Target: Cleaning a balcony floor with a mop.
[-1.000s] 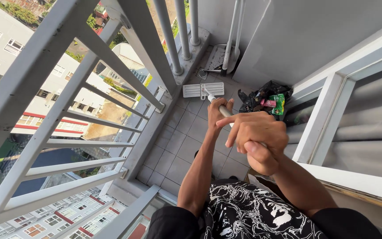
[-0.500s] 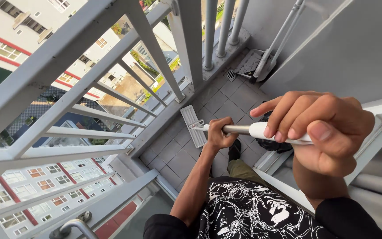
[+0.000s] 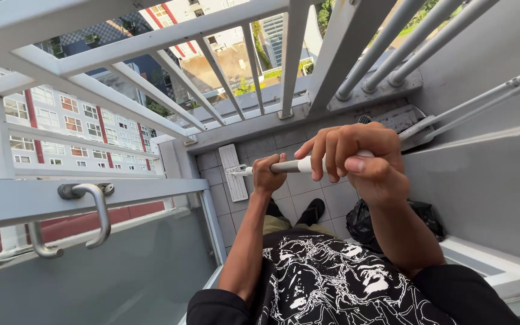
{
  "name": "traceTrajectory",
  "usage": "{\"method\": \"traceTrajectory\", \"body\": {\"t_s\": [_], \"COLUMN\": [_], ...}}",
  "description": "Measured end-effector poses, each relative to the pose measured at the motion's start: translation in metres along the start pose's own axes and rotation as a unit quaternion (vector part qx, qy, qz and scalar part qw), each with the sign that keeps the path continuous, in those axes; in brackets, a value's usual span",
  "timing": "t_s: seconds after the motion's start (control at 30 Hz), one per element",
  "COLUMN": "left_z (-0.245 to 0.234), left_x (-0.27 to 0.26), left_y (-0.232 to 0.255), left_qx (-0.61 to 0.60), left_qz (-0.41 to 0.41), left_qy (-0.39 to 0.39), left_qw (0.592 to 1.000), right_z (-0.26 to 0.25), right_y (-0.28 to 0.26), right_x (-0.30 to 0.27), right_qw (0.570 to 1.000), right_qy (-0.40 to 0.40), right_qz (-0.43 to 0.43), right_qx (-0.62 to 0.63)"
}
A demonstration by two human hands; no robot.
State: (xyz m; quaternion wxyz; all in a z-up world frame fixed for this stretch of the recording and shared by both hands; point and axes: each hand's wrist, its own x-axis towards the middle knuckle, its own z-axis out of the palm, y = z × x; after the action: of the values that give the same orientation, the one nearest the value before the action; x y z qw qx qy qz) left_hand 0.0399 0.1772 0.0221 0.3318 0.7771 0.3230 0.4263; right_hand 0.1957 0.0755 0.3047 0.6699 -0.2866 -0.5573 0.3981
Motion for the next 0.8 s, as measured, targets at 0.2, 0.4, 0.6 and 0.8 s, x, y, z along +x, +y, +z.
{"method": "traceTrajectory", "body": {"t_s": [0.2, 0.4, 0.6, 0.8], "left_z": [-0.028, -0.037, -0.045, -0.017], "left_x": [0.015, 0.012, 0.033, 0.020], "left_y": [-0.033, -0.061, -0.046, -0.092], "left_qx": [0.019, -0.007, -0.041, 0.004], "left_qz": [-0.057, -0.056, -0.070, -0.071], "left_qy": [-0.009, -0.020, -0.027, -0.053], "left_qw": [0.998, 0.998, 0.996, 0.996], "right_z": [0.008, 0.017, 0.028, 0.014], "right_y": [0.043, 0.074, 0.072, 0.077], "right_x": [0.029, 0.052, 0.069, 0.060], "right_qw": [0.996, 0.995, 0.999, 1.000], "right_qy": [-0.018, -0.058, -0.040, -0.008], "right_qz": [0.044, 0.034, 0.004, 0.015], "right_qx": [0.076, 0.072, 0.018, -0.016]}}
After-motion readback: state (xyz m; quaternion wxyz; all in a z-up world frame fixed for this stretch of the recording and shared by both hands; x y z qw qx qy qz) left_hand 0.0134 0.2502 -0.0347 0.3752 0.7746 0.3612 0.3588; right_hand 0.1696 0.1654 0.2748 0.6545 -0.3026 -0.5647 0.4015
